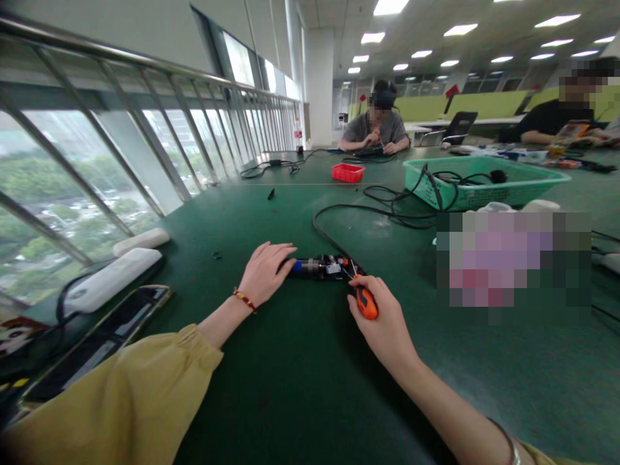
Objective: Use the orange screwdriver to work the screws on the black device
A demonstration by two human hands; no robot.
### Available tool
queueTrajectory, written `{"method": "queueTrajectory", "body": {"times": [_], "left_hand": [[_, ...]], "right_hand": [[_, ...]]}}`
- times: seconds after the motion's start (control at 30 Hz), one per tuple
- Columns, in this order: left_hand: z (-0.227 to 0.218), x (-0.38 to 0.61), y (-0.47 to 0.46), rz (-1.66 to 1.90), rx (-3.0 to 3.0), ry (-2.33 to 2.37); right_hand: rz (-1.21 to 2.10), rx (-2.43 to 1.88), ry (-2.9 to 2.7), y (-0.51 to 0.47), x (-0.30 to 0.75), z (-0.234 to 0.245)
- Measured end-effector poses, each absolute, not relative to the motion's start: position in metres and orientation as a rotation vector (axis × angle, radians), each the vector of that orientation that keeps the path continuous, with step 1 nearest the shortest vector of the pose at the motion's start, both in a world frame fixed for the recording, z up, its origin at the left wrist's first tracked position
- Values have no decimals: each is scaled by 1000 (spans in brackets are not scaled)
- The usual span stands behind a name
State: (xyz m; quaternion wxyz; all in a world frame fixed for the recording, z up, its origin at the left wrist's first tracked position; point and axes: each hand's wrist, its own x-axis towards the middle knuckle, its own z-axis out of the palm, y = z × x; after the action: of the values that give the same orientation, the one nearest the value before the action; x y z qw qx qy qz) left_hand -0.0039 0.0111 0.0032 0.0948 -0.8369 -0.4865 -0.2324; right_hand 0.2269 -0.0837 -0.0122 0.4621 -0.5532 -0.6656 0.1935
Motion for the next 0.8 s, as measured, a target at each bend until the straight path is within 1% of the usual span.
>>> {"method": "queueTrajectory", "body": {"times": [0.07,0.17,0.23,0.3,0.4,0.5,0.6,0.73,0.8], "left_hand": [[5,-31,18,-696,-2268,-1654],[7,-82,27,-551,-1895,-1954],[7,-111,30,-433,-1812,-2126],[10,-128,31,-326,-1912,-2167],[19,-121,24,-194,-1990,-2132],[28,-78,0,29,-1889,-2172],[25,-19,-41,90,-2081,-1939],[6,35,-80,-200,-2539,-1192],[-2,42,-79,-299,-2581,-1060]], "right_hand": [[485,-1376,-1658,-83,228,-12],[474,-1388,-1681,-83,229,-11],[457,-1389,-1700,-84,229,-10],[446,-1388,-1713,-84,229,-9],[441,-1389,-1719,-84,229,-8],[443,-1390,-1723,-85,228,-7],[432,-1385,-1720,-84,228,-6],[427,-1397,-1707,-85,226,-5],[429,-1413,-1701,-87,225,-3]]}}
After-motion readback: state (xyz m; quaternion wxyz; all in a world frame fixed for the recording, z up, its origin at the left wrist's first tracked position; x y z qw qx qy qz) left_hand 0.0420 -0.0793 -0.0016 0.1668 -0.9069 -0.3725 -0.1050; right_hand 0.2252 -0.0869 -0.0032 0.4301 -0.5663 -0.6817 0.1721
